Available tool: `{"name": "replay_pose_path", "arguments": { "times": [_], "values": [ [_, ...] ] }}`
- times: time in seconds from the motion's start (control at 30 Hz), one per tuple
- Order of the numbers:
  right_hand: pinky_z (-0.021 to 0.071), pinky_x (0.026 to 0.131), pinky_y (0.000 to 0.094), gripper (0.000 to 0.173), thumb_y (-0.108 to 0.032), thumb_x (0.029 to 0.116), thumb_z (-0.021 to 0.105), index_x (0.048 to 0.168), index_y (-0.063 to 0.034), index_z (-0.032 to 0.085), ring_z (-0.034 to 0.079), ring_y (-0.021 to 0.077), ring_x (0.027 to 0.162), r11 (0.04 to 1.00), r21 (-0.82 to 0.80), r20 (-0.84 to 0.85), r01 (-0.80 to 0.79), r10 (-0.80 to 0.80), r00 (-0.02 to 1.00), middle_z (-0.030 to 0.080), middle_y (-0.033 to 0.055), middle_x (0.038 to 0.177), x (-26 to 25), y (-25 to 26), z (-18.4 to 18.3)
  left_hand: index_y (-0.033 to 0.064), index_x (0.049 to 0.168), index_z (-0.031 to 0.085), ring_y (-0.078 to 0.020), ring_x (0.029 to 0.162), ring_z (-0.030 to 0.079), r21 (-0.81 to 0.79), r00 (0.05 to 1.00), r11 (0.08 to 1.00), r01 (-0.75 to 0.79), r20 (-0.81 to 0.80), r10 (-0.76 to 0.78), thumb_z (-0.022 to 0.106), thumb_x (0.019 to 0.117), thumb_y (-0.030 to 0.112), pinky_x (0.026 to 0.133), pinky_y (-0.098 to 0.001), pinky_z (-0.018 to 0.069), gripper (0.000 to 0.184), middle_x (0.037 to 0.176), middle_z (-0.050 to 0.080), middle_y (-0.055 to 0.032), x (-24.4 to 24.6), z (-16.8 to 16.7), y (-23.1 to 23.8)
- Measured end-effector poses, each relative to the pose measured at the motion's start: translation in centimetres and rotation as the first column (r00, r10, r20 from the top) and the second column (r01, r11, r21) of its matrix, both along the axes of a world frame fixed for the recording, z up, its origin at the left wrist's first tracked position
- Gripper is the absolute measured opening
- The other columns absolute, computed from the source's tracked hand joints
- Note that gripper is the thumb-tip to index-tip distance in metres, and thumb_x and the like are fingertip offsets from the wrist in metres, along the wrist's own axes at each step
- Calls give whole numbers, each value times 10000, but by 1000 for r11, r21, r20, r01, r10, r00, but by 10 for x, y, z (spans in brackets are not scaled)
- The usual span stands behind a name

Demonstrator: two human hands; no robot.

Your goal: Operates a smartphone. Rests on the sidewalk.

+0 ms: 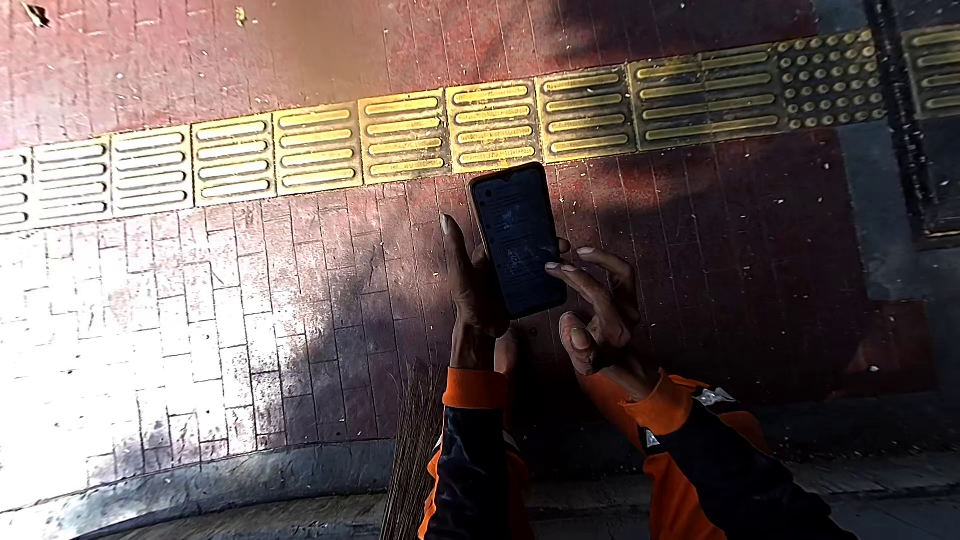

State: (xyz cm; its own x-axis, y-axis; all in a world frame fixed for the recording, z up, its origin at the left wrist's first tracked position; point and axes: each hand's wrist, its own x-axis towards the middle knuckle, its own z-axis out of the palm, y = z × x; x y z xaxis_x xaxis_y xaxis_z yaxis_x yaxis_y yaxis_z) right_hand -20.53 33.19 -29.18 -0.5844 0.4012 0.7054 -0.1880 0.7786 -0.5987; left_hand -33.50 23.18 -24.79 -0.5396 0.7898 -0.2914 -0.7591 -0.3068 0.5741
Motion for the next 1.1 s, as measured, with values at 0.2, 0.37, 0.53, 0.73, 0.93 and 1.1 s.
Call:
{"name": "replay_pose_path", "arguments": {
  "times": [0.2,0.37,0.53,0.73,0.93,1.1],
  "values": [
    [461,1035,396,675,-601,1057,259,1324,-96,619,527,275,1300,1000,4,0,2,-2,1000,661,136,1298,1,0,1,192,1272,660,-259,944,740,13,1000,1000,6,7,-6,167,810,952,756,-456,624,1016,1090,738,-131,0,0,0],
    [449,1049,398,669,-594,1060,254,1338,-98,605,526,277,1311,1000,16,7,1,-1,1000,687,120,1276,2,0,1,193,1271,661,-260,939,739,24,1000,1000,12,-6,-12,171,804,957,751,-456,623,1020,1089,738,-135,0,0,0],
    [470,1018,403,651,-583,1063,256,1336,-104,601,544,287,1279,1000,22,-2,2,-2,1000,686,133,1263,2,1,2,193,1285,651,-261,950,738,53,1000,998,28,-10,-28,184,808,954,757,-457,622,1012,1103,734,-135,-1,-1,0],
    [471,1023,395,648,-582,1063,256,1346,-110,598,536,272,1287,1000,19,-3,4,-4,1000,657,135,1292,2,1,2,210,1264,667,-236,936,742,49,1000,999,13,-13,-12,172,824,939,750,-442,625,985,1085,744,-107,0,3,0],
    [452,1047,393,635,-572,1067,262,1307,-100,613,549,274,1290,1000,15,-7,18,-17,1000,728,98,1200,3,1,2,210,1255,671,-236,939,742,45,1000,999,14,-4,-14,188,815,947,750,-438,626,984,1087,745,-108,0,2,0],
    [449,1047,382,608,-539,1076,266,1294,-93,617,549,273,1288,1000,18,-15,25,-25,1000,736,92,1184,3,1,0,211,1276,657,-255,946,739,37,1000,999,27,-3,-27,168,794,964,746,-454,624,1019,1104,737,-124,-1,0,0]
  ]
}}
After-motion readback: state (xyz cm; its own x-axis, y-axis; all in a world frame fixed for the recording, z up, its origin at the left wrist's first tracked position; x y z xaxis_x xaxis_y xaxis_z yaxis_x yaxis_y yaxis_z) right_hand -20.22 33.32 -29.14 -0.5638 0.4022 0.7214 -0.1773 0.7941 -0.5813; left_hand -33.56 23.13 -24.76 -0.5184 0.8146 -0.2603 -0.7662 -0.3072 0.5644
